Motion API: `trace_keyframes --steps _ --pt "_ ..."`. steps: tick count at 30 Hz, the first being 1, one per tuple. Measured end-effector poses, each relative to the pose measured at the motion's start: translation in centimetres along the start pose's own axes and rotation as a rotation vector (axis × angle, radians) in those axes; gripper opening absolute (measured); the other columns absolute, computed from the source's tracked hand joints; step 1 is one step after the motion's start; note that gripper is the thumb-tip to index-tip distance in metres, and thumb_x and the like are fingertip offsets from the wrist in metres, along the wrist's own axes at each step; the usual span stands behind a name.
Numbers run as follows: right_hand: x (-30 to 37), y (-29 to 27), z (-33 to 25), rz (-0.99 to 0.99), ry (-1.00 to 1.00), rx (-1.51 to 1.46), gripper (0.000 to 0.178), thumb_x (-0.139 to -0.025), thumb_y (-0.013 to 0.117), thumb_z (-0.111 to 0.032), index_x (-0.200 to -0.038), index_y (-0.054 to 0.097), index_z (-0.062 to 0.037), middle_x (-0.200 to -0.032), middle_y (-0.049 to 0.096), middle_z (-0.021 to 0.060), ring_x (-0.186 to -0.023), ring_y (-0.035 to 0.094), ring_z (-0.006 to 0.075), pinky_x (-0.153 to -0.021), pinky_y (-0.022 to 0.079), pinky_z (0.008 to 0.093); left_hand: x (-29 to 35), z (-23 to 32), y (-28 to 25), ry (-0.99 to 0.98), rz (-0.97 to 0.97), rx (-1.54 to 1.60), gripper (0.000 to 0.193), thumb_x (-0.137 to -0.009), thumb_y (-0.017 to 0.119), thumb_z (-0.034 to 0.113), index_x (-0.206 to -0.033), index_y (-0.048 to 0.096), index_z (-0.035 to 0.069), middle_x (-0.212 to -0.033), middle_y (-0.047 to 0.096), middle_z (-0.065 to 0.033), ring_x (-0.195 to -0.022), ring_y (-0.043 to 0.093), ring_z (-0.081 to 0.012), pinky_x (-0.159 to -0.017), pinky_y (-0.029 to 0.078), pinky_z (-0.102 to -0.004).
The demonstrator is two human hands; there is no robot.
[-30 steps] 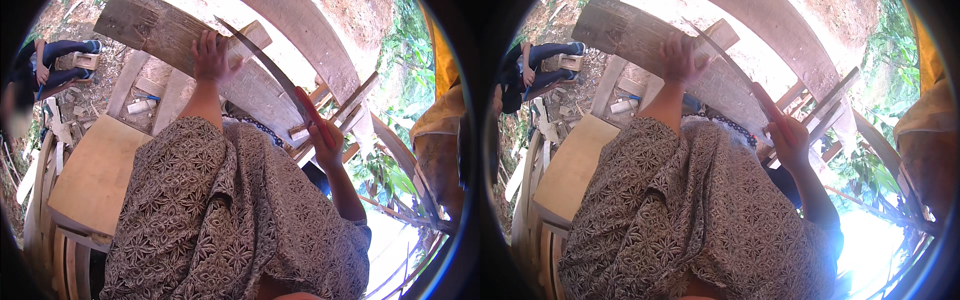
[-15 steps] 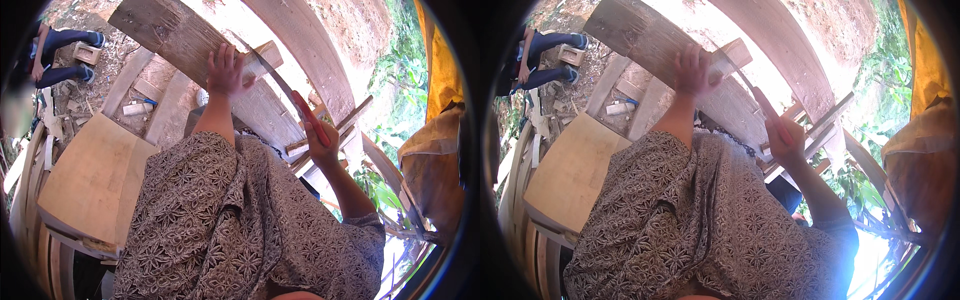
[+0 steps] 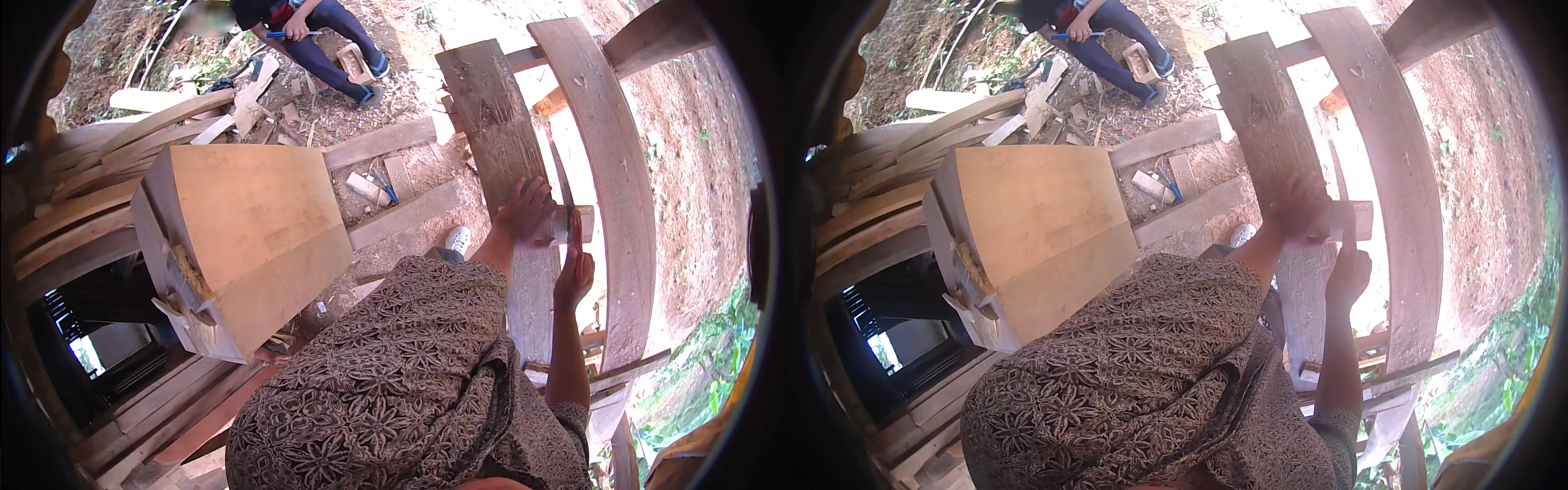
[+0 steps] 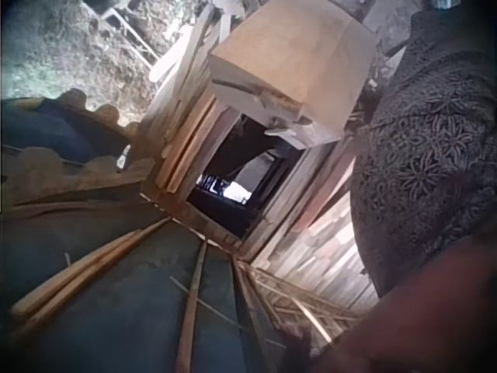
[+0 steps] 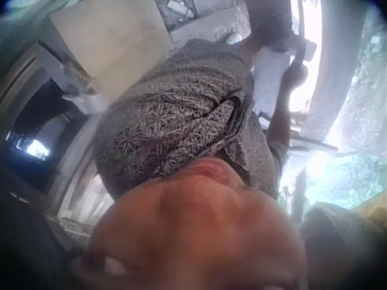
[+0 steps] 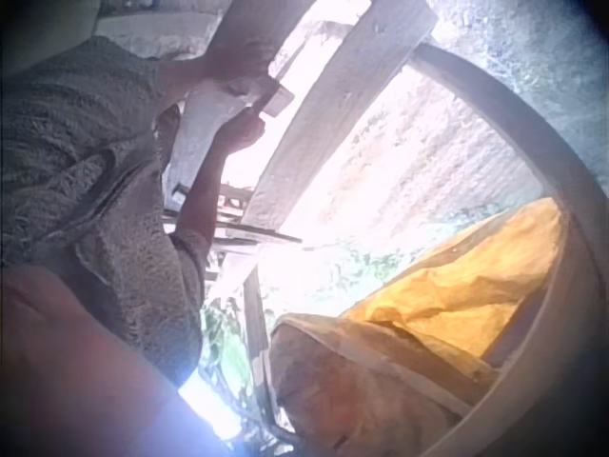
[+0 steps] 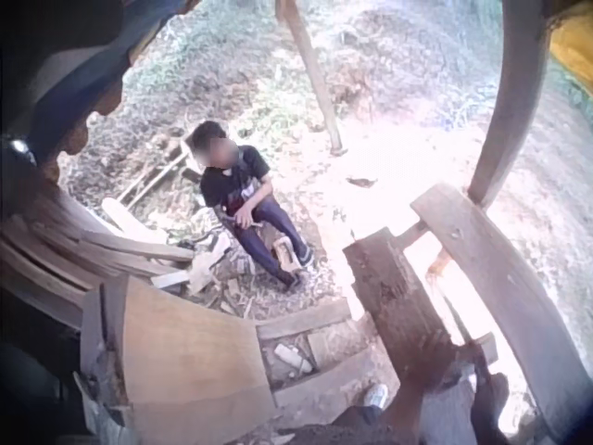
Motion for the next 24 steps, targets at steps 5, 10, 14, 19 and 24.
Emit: trace_keyframes --steps 5,10,14,19,24 --pt "7.4 1.2 7.9 -0.017 0.161 -0.306 0.036 -0.107 0.055 -0.033 -0.123 0.066 -0.0031 -0.097 0.059 0.0112 -0.094 0.055 0.0261 -0.084 0.045 0.0420 -0.3 1.2 -1.2 0.009 -0.017 0.057 0.092 -0.073 0.075 0.067 -0.144 0.053 0.013 -0.154 0.041 -0.0183 -0.153 0.025 -0.0371 -0.124 0.017 -0.0614" --pt "7.7 1.2 9.1 -0.006 0.194 -0.470 0.033 -0.107 0.059 -0.032 -0.117 0.062 -0.0015 -0.100 0.060 0.0071 -0.092 0.057 0.0149 -0.080 0.048 0.0310 -0.2 1.4 -0.9 0.012 0.119 0.082 0.087 -0.069 0.082 0.059 -0.137 0.054 0.011 -0.151 0.043 -0.0177 -0.152 0.028 -0.0365 -0.123 0.020 -0.0612" --pt "7.0 0.3 7.8 -0.098 0.430 -0.571 0.038 -0.105 0.055 -0.037 -0.096 0.066 -0.0021 -0.090 0.060 0.0094 -0.085 0.057 0.0194 -0.079 0.045 0.0365 -0.5 2.2 -1.7 0.002 0.057 0.010 0.083 -0.073 0.079 0.059 -0.136 0.053 0.011 -0.153 0.041 -0.0168 -0.151 0.029 -0.0369 -0.123 0.020 -0.0605" --pt "7.1 -6.9 4.2 -0.027 0.352 -0.716 0.042 -0.105 0.058 -0.040 -0.101 0.067 0.0013 -0.078 0.059 0.0064 -0.071 0.054 0.0150 -0.066 0.043 0.0336 -0.1 1.8 -1.9 0.018 0.076 0.036 0.084 -0.079 0.073 0.060 -0.142 0.049 0.011 -0.154 0.036 -0.0197 -0.153 0.025 -0.0376 -0.125 0.017 -0.0598" --pt "11.2 -12.8 4.7 -0.103 0.422 -0.765 0.046 -0.106 0.053 -0.044 -0.093 0.067 -0.0022 -0.069 0.059 0.0035 -0.058 0.052 0.0088 -0.055 0.040 0.0275 -0.6 2.3 -2.1 0.062 0.104 -0.013 0.079 -0.083 0.070 0.060 -0.141 0.046 0.012 -0.151 0.035 -0.0193 -0.149 0.028 -0.0411 -0.122 0.020 -0.0621"
Point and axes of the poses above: each hand's wrist, its own x-axis away from the middle knuckle, its own y-axis out of the palm, z = x × y, the point moved 4 cm from there along -x, towards the middle knuckle
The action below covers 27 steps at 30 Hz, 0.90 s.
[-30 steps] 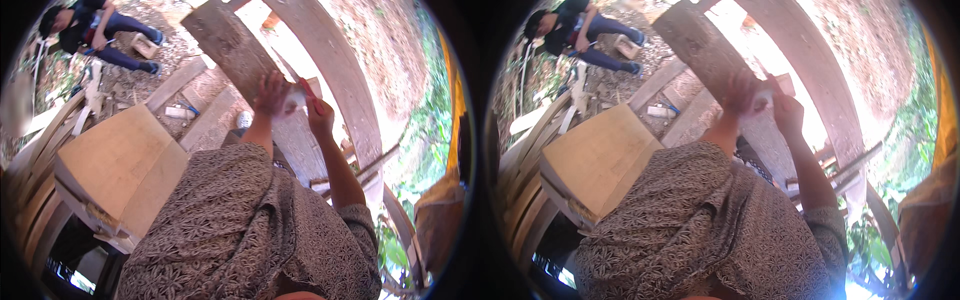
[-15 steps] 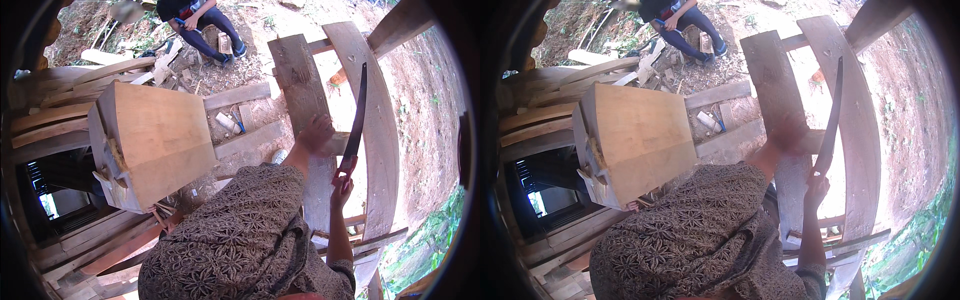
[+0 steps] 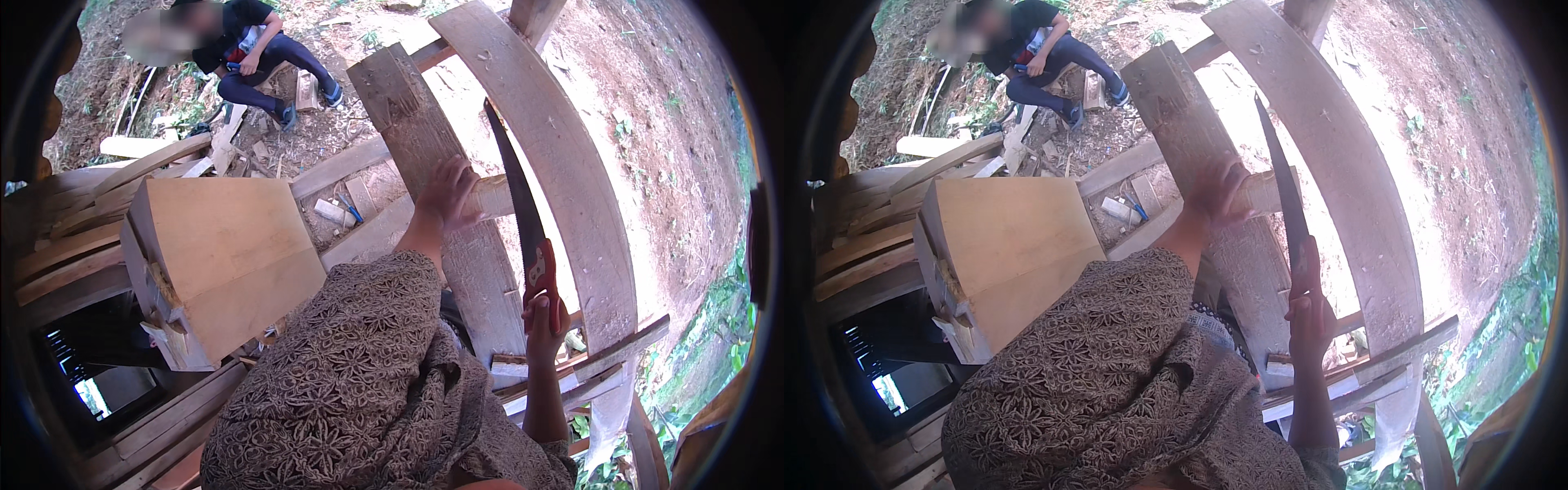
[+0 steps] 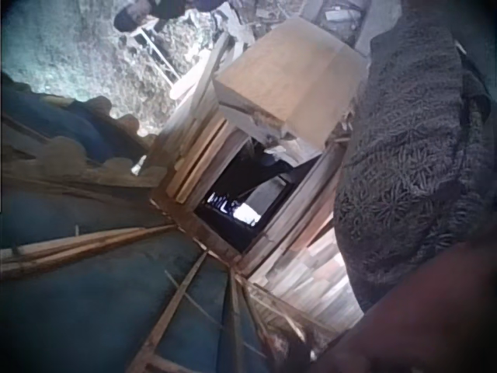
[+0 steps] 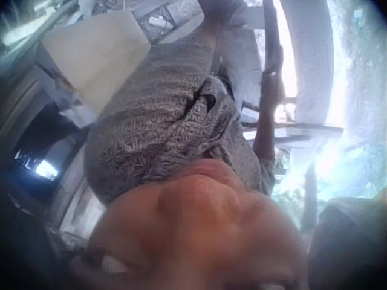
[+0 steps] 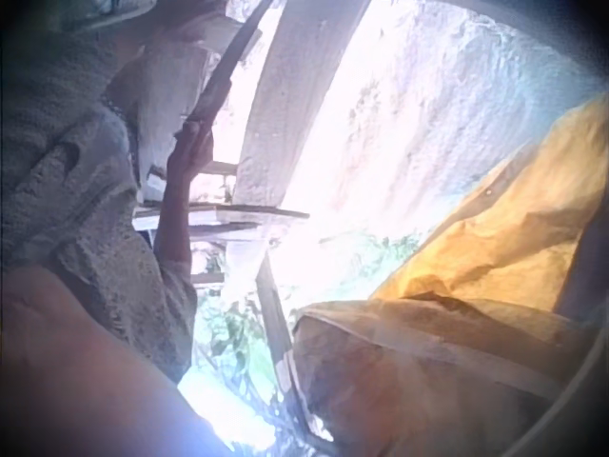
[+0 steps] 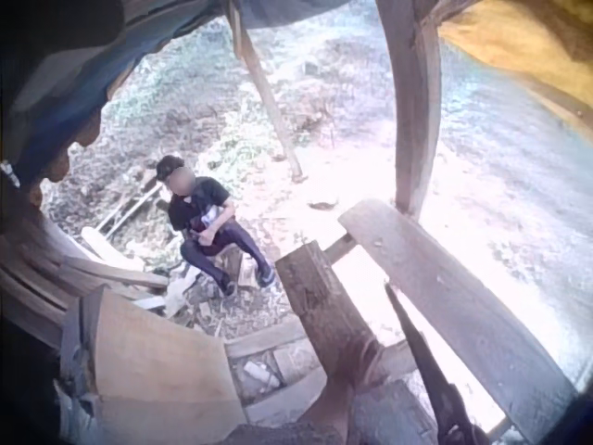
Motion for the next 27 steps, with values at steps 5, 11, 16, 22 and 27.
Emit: trace_keyframes --steps 5,11,16,22,27 --pt "2.7 -2.0 -4.4 0.002 0.128 -0.039 0.038 -0.103 0.061 -0.034 -0.085 0.067 -0.0011 -0.069 0.061 0.0025 -0.063 0.056 0.0090 -0.059 0.044 0.0278 0.3 -0.3 0.4 -0.006 0.014 -0.059 0.079 -0.076 0.074 0.057 -0.136 0.044 0.015 -0.145 0.038 -0.0163 -0.144 0.032 -0.0402 -0.116 0.025 -0.0638" --pt "1.9 -1.8 -7.9 -0.052 0.114 0.102 0.034 -0.102 0.064 -0.032 -0.090 0.070 -0.0005 -0.069 0.063 0.0040 -0.064 0.059 0.0123 -0.060 0.045 0.0302 -0.3 -0.1 0.7 0.048 0.075 -0.055 0.079 -0.076 0.074 0.056 -0.136 0.045 0.014 -0.144 0.038 -0.0169 -0.142 0.034 -0.0405 -0.114 0.028 -0.0639" --pt "1.7 -0.5 -9.9 -0.082 0.161 0.263 0.029 -0.099 0.067 -0.029 -0.092 0.070 -0.0014 -0.068 0.064 0.0065 -0.063 0.061 0.0172 -0.060 0.047 0.0356 -0.4 -0.2 0.8 0.053 0.098 -0.032 0.079 -0.076 0.074 0.056 -0.136 0.044 0.014 -0.145 0.038 -0.0170 -0.142 0.035 -0.0408 -0.113 0.028 -0.0644" --pt "3.5 -2.1 -13.8 -0.160 0.181 0.389 0.022 -0.100 0.063 -0.020 -0.110 0.071 -0.0027 -0.071 0.062 0.0093 -0.063 0.061 0.0240 -0.062 0.047 0.0392 -0.5 -0.5 0.3 0.036 0.075 0.014 0.080 -0.076 0.076 0.054 -0.138 0.043 0.014 -0.145 0.038 -0.0176 -0.142 0.035 -0.0411 -0.115 0.029 -0.0636" --pt "0.5 0.3 -14.2 -0.224 0.133 0.487 0.026 -0.101 0.062 -0.024 -0.114 0.071 -0.0034 -0.072 0.064 0.0131 -0.063 0.063 0.0280 -0.060 0.048 0.0410 -0.2 -0.4 -0.2 0.009 0.063 0.005 0.077 -0.078 0.077 0.051 -0.137 0.044 0.014 -0.142 0.042 -0.0191 -0.139 0.038 -0.0414 -0.115 0.030 -0.0615"
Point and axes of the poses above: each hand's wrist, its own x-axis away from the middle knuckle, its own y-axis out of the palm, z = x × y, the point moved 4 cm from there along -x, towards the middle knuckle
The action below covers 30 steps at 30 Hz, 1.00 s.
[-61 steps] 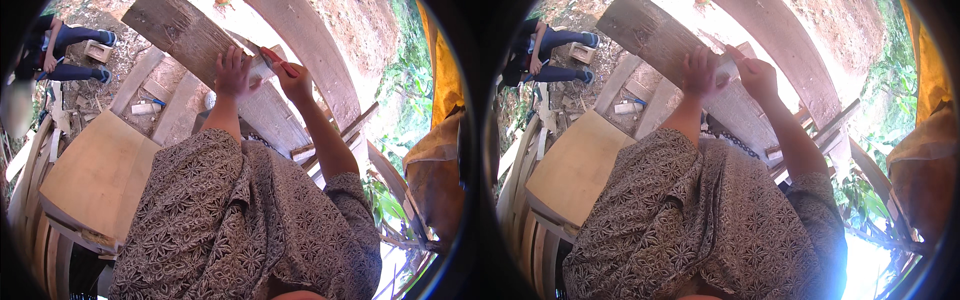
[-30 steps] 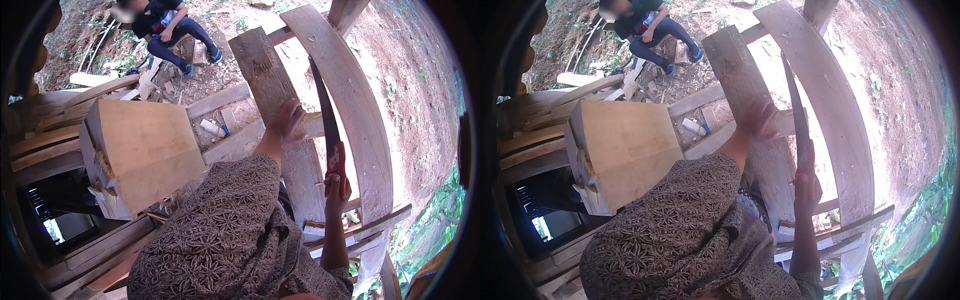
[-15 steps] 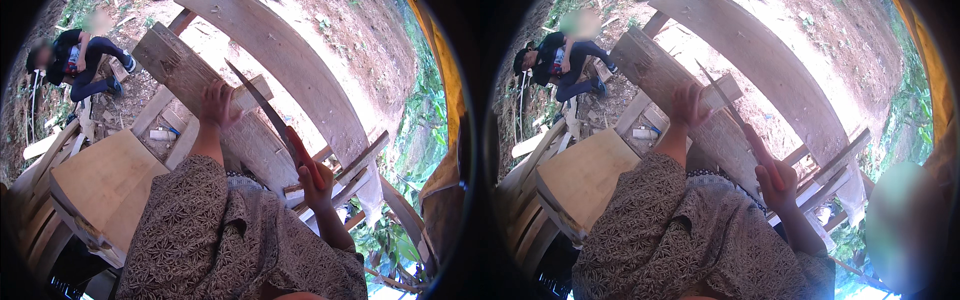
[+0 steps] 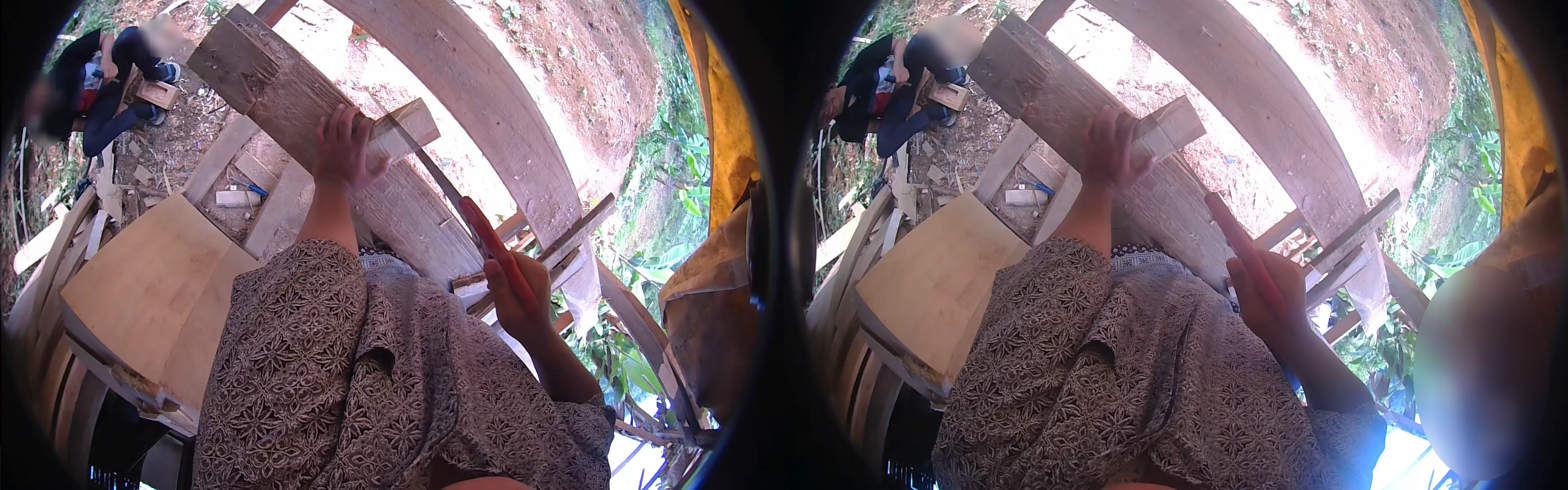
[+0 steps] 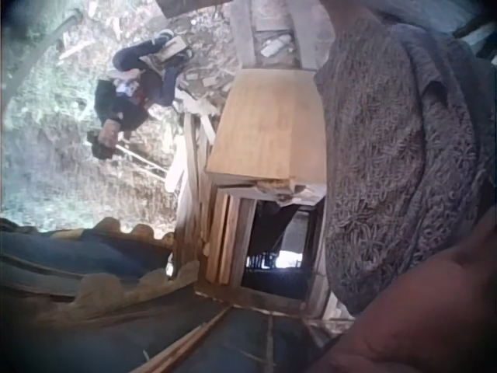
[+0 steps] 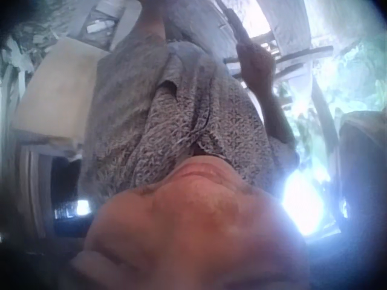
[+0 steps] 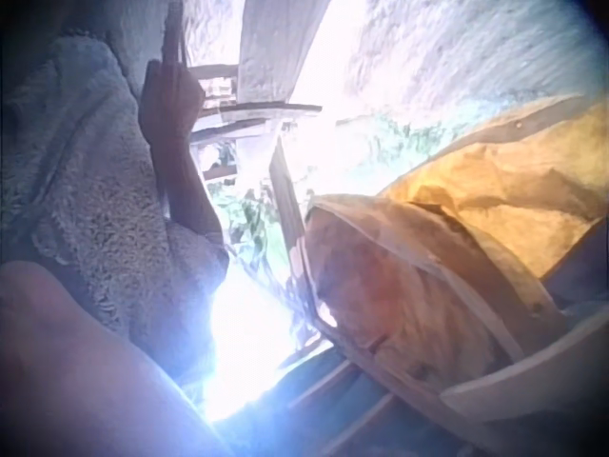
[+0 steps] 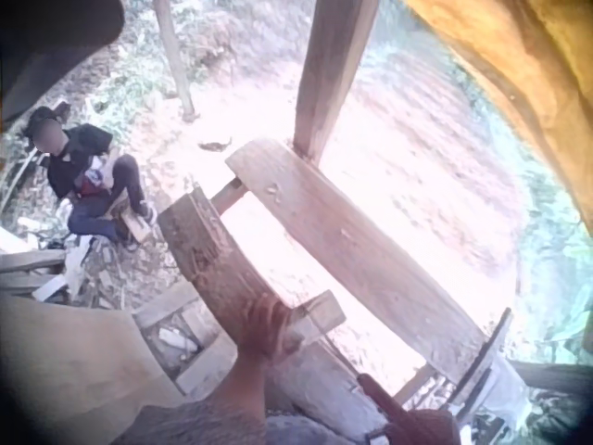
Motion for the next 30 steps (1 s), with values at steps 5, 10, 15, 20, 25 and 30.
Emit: trace_keyframes --steps 5,10,15,20,25,30 --pt "-14.2 9.9 2.0 0.224 -0.027 -0.071 0.039 -0.098 0.067 -0.032 -0.075 0.061 -0.0009 -0.062 0.059 0.0178 -0.055 0.058 0.0332 -0.056 0.045 0.0445 -0.2 0.5 1.2 0.012 0.008 0.040 0.082 -0.073 0.080 0.054 -0.136 0.045 0.015 -0.147 0.039 -0.0142 -0.145 0.033 -0.0374 -0.117 0.027 -0.0635" --pt "-18.1 11.2 3.3 0.287 -0.161 -0.122 0.034 -0.097 0.070 -0.030 -0.080 0.064 -0.0003 -0.062 0.059 0.0167 -0.057 0.061 0.0353 -0.056 0.046 0.0449 0.3 0.0 0.7 0.009 0.026 0.046 0.086 -0.071 0.082 0.053 -0.138 0.045 0.016 -0.147 0.040 -0.0139 -0.146 0.035 -0.0368 -0.117 0.027 -0.0627" --pt "-15.9 13.5 8.8 0.367 -0.390 -0.119 0.031 -0.098 0.069 -0.028 -0.086 0.065 -0.0003 -0.069 0.059 0.0149 -0.063 0.063 0.0358 -0.059 0.047 0.0462 0.5 -0.3 1.5 0.023 0.086 0.014 0.083 -0.069 0.081 0.052 -0.137 0.049 0.016 -0.144 0.044 -0.0141 -0.146 0.036 -0.0358 -0.116 0.029 -0.0617" --pt "-14.9 13.7 11.5 0.362 -0.435 -0.035 0.032 -0.099 0.068 -0.030 -0.093 0.067 0.0011 -0.084 0.064 0.0174 -0.084 0.064 0.0354 -0.075 0.050 0.0467 0.5 -0.9 3.7 0.077 0.168 -0.009 0.078 -0.070 0.080 0.053 -0.133 0.053 0.016 -0.142 0.047 -0.0136 -0.144 0.040 -0.0343 -0.116 0.029 -0.0617" --pt "-9.5 11.2 15.8 0.196 -0.108 -0.204 0.028 -0.100 0.067 -0.029 -0.098 0.069 -0.0008 -0.082 0.066 0.0116 -0.077 0.065 0.0242 -0.071 0.050 0.0387 0.8 -1.0 3.5 0.067 0.098 -0.031 0.078 -0.076 0.077 0.057 -0.136 0.051 0.016 -0.145 0.044 -0.0139 -0.146 0.036 -0.0334 -0.117 0.027 -0.0610" --pt "-1.6 5.5 12.2 0.121 -0.119 -0.080 0.024 -0.099 0.067 -0.025 -0.100 0.071 -0.0016 -0.073 0.065 0.0063 -0.069 0.061 0.0144 -0.064 0.048 0.0344 1.0 -0.9 2.3 0.028 0.018 -0.025 0.077 -0.083 0.070 0.063 -0.140 0.047 0.017 -0.149 0.039 -0.0144 -0.149 0.030 -0.0331 -0.119 0.024 -0.0607"
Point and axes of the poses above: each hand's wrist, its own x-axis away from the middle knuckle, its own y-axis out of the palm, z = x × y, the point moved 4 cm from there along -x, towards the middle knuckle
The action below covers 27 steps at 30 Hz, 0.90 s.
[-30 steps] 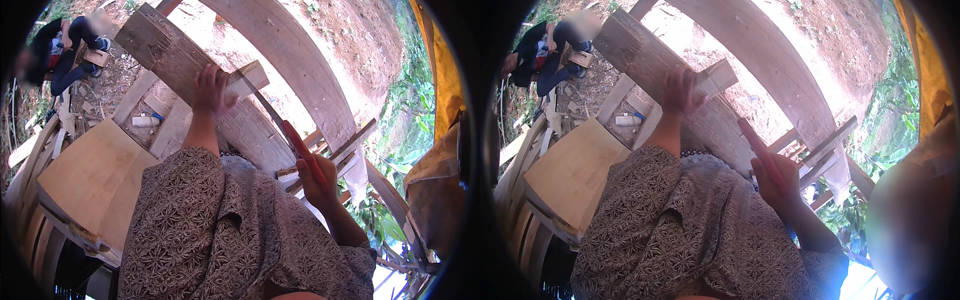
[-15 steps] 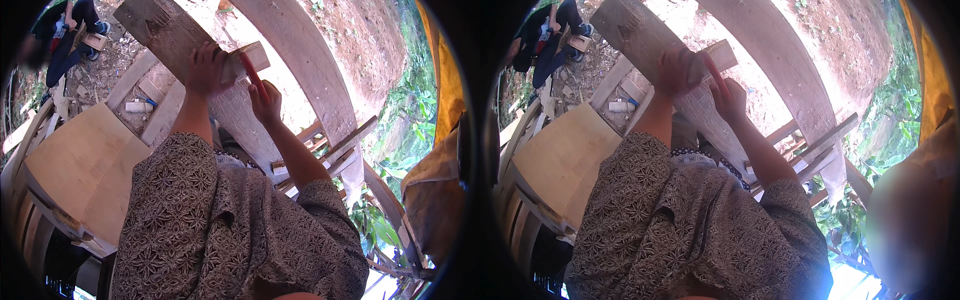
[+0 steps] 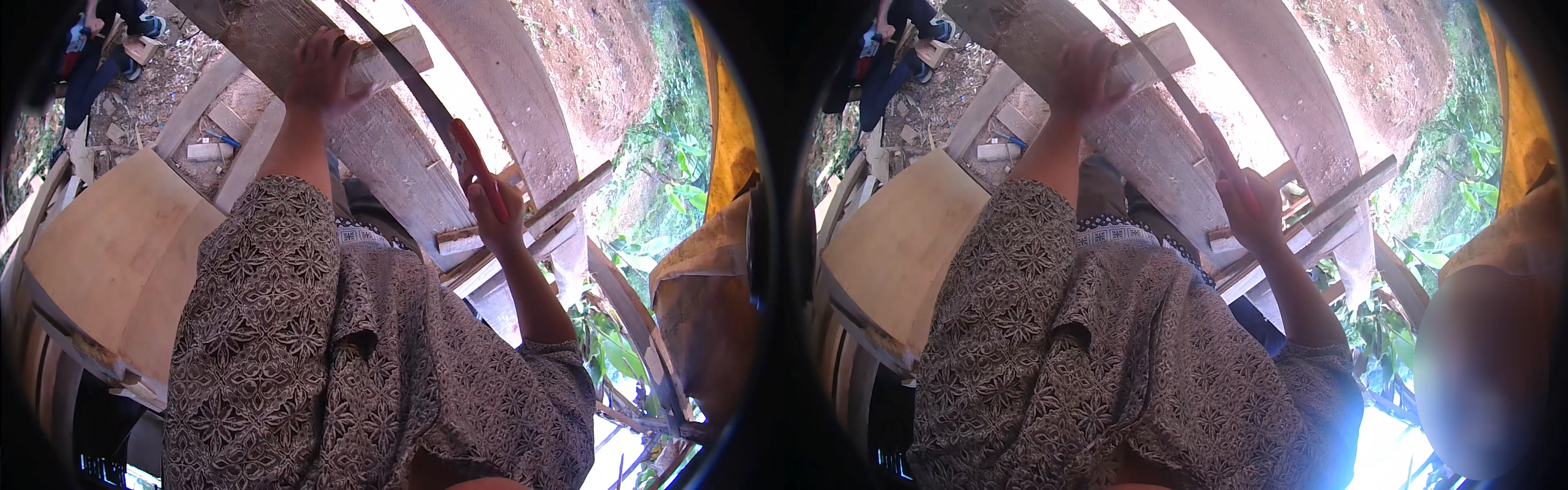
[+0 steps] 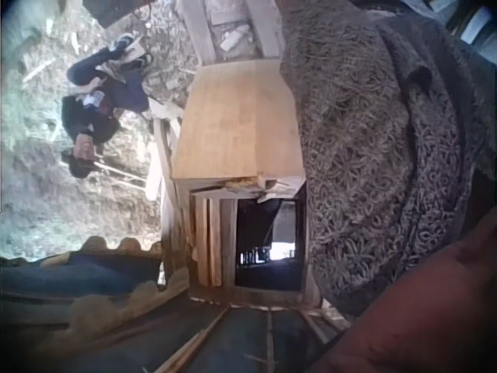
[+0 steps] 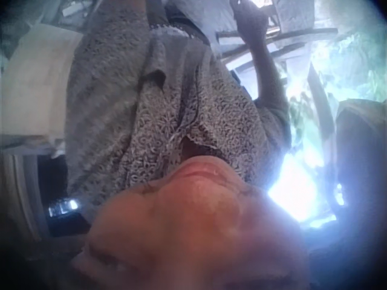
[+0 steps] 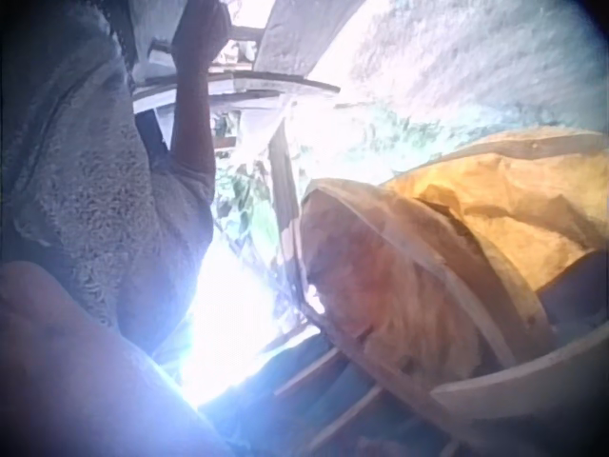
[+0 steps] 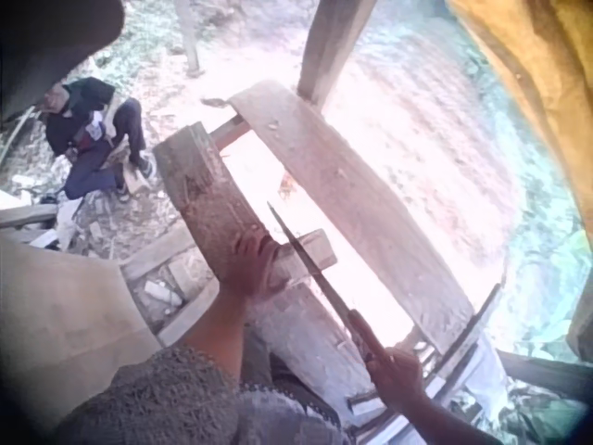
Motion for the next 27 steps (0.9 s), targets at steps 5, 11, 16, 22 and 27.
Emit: trace_keyframes --steps 5,11,16,22,27 --pt "3.5 -2.9 -5.9 0.015 0.132 0.010 0.017 -0.097 0.066 -0.016 -0.104 0.071 -0.0016 -0.071 0.061 0.0089 -0.065 0.060 0.0212 -0.061 0.047 0.0353 -0.5 0.6 -0.7 0.014 0.068 -0.014 0.073 -0.081 0.071 0.061 -0.135 0.048 0.018 -0.142 0.044 -0.0145 -0.143 0.037 -0.0350 -0.116 0.027 -0.0599" --pt "5.7 -5.4 -13.0 0.031 0.088 0.259 0.016 -0.095 0.066 -0.012 -0.106 0.071 -0.0024 -0.072 0.060 0.0099 -0.063 0.058 0.0254 -0.060 0.046 0.0380 -0.4 0.0 -1.2 0.014 0.104 0.038 0.071 -0.080 0.071 0.060 -0.132 0.049 0.017 -0.140 0.047 -0.0143 -0.140 0.040 -0.0364 -0.114 0.030 -0.0590" --pt "4.5 -6.0 -17.1 0.017 0.102 0.290 0.016 -0.094 0.065 -0.013 -0.106 0.071 -0.0035 -0.069 0.058 0.0097 -0.060 0.056 0.0276 -0.058 0.044 0.0403 -0.7 -0.2 -1.3 0.005 0.091 0.072 0.070 -0.080 0.071 0.061 -0.130 0.049 0.017 -0.140 0.047 -0.0141 -0.140 0.040 -0.0371 -0.113 0.031 -0.0600" --pt "-2.0 -2.2 -17.3 -0.055 0.162 0.179 0.022 -0.098 0.065 -0.020 -0.088 0.068 -0.0002 -0.061 0.054 0.0096 -0.055 0.053 0.0228 -0.054 0.043 0.0390 -0.5 -0.4 -0.7 -0.019 0.061 0.084 0.069 -0.080 0.070 0.060 -0.130 0.049 0.016 -0.141 0.047 -0.0139 -0.140 0.041 -0.0380 -0.112 0.032 -0.0620" --pt "-15.0 8.2 -11.5 0.069 0.190 0.211 0.038 -0.099 0.062 -0.033 -0.076 0.067 -0.0032 -0.062 0.061 0.0140 -0.058 0.062 0.0282 -0.060 0.049 0.0425 -0.7 0.4 -0.5 0.000 0.061 0.138 0.067 -0.082 0.070 0.058 -0.131 0.049 0.016 -0.143 0.046 -0.0141 -0.142 0.039 -0.0385 -0.113 0.030 -0.0633"
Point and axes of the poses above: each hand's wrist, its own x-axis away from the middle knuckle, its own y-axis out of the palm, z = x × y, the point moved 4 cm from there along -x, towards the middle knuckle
